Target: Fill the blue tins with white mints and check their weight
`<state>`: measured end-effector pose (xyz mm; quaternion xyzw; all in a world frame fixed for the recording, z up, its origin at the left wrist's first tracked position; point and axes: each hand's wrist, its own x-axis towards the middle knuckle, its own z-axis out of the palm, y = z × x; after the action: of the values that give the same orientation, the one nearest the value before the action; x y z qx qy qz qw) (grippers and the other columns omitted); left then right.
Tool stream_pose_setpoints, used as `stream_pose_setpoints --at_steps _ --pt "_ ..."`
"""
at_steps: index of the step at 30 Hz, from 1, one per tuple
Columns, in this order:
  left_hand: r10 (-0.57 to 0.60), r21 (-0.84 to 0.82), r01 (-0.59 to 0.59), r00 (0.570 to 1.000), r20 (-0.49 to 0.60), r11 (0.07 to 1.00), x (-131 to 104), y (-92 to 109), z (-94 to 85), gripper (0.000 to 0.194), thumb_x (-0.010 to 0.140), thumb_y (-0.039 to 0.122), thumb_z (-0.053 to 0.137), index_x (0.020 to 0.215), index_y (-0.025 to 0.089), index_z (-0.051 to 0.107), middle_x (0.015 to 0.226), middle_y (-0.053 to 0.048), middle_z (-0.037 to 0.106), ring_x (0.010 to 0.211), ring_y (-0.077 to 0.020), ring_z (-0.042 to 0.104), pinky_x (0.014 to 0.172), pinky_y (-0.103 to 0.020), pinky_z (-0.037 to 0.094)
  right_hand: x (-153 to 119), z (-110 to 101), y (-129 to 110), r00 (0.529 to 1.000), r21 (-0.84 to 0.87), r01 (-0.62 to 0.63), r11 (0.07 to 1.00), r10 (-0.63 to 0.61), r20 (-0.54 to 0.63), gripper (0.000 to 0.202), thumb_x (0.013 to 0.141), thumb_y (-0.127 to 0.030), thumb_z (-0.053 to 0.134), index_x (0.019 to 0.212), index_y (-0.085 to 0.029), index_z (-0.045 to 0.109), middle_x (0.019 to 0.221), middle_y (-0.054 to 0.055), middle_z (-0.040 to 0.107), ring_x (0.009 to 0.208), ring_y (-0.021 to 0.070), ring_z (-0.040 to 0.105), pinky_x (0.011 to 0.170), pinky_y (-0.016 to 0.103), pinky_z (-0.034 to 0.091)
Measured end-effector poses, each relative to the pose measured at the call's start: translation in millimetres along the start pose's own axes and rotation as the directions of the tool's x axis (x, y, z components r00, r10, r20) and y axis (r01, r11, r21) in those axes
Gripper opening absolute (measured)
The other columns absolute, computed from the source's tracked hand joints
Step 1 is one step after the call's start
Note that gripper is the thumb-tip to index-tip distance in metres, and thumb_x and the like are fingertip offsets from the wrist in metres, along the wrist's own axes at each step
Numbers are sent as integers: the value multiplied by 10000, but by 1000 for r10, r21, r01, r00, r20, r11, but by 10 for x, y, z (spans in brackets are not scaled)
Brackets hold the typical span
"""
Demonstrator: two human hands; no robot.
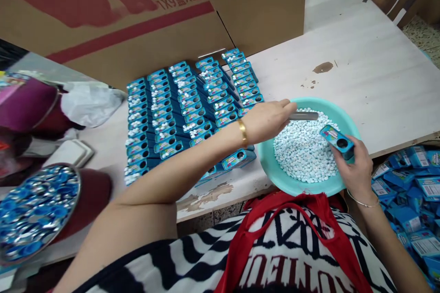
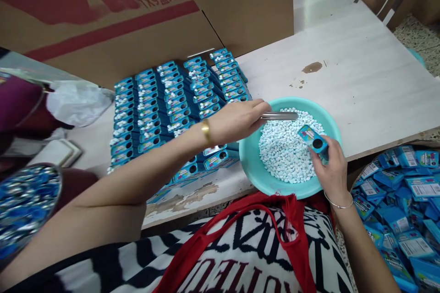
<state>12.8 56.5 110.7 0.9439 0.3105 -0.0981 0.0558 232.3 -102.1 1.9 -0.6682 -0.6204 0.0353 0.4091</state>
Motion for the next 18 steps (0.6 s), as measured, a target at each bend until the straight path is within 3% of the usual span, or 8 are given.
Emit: stream_pose_setpoints --at_steps 2,4,7,10,13,16,18 --pt "-39 19 39 999 -5 999 178 -95 443 227 973 135 381 1141 131 533 1118 -122 620 939 -190 596 711 -285 438 5 -25 20 993 41 -86 995 89 -77 447 818 -330 738 1217 -189 593 1058 91 677 968 232 666 857 366 546" --pt "-6 31 6 1000 10 1000 322 -71 837 272 973 99 333 1155 124 534 1151 -145 599 995 -219 581 766 -324 458 19 -41 34 978 86 -158 984 168 -127 467 781 -351 772 1190 -191 612 1044 81 681 932 222 667 834 363 545" --pt "137 -57 -134 989 51 989 406 135 1216 280 978 106 318 1163 138 526 1184 -147 578 1042 -236 560 792 -338 471 49 -58 49 954 154 -213 965 240 -179 465 750 -370 795 1145 -184 634 1020 70 683 906 212 665 829 362 544" --pt "292 -216 -266 951 100 940 355 381 1361 267 967 101 342 1172 163 501 1219 -126 572 1055 -223 556 836 -327 469 78 -71 59 938 224 -244 944 288 -192 472 737 -380 801 1132 -184 632 1017 67 676 909 213 662 837 374 548" --pt "418 -431 -323 897 146 843 266 506 1391 240 942 106 406 1163 169 474 1224 -113 581 1059 -200 561 881 -299 461 93 -70 66 933 260 -272 927 320 -163 485 726 -368 810 1139 -189 627 1036 69 674 932 221 658 859 398 547" --pt "496 -639 -309 858 132 705 177 453 1354 219 931 175 490 1149 180 462 1185 -101 602 1020 -183 572 883 -282 458 85 -51 78 936 288 -277 917 325 -133 489 736 -356 804 1158 -194 617 1047 64 671 940 214 655 890 414 541" --pt "503 -716 -297 860 86 632 105 334 1264 204 944 217 496 1142 182 466 1162 -104 610 981 -179 574 854 -282 458 73 -35 90 943 280 -280 918 318 -100 499 753 -359 789 1186 -196 603 1072 69 665 962 216 650 909 424 538"
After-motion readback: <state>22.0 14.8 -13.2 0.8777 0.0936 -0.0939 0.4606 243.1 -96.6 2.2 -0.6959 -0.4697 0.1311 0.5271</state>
